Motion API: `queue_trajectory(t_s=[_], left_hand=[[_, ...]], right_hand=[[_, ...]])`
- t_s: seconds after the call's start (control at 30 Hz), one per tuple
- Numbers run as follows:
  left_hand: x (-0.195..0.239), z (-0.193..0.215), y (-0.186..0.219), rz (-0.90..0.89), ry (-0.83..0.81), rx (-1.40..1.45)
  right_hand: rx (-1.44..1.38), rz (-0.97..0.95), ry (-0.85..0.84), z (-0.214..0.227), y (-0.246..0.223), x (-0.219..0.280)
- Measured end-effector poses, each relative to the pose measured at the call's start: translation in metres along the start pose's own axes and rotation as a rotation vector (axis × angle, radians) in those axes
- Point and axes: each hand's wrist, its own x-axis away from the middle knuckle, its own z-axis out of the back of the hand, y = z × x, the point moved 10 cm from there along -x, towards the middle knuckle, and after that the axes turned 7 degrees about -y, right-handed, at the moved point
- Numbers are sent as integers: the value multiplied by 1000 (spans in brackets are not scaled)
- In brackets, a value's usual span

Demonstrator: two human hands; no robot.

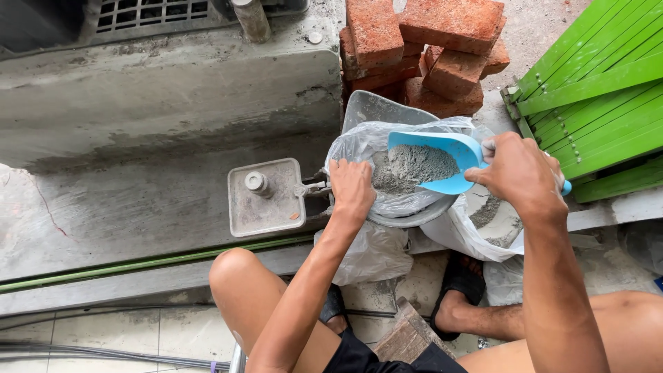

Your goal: The person scoops a gray powder from a white bag into a blue dustpan and then pours it into a bucket lined with a plastic bag. The person repeats this scooping and pouring process multiple times.

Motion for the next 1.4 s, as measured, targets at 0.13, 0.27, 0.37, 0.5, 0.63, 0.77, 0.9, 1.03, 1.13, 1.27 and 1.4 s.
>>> queue_trajectory(t_s=[0.13,0.27,0.37,0.5,0.63,0.77,0.9,1.03,1.13,1.27,1.4], left_hand=[[1,2,2,14,-15,-15],[-2,9,2,42,74,2],[-7,-5,4,25,63,-31],[-13,-20,6,6,56,-82],[-5,-9,5,3,0,-67],[-1,9,-2,30,77,-95],[-6,14,-15,96,95,-77],[9,29,-15,56,242,-60],[20,35,-14,-14,372,32],[23,41,-16,4,387,16],[12,24,-16,-49,375,45]], right_hand=[[-9,22,23,1,-1,0],[44,46,103,-3,5,-12],[54,62,138,-4,6,-13],[63,96,171,-4,4,-8],[62,109,154,0,-4,2],[208,220,212,-2,-15,7],[172,282,318,9,-9,14],[-9,261,513,26,35,15],[-125,194,599,22,81,15],[-228,-132,477,-19,152,-8],[-231,-303,141,-86,176,-35]])
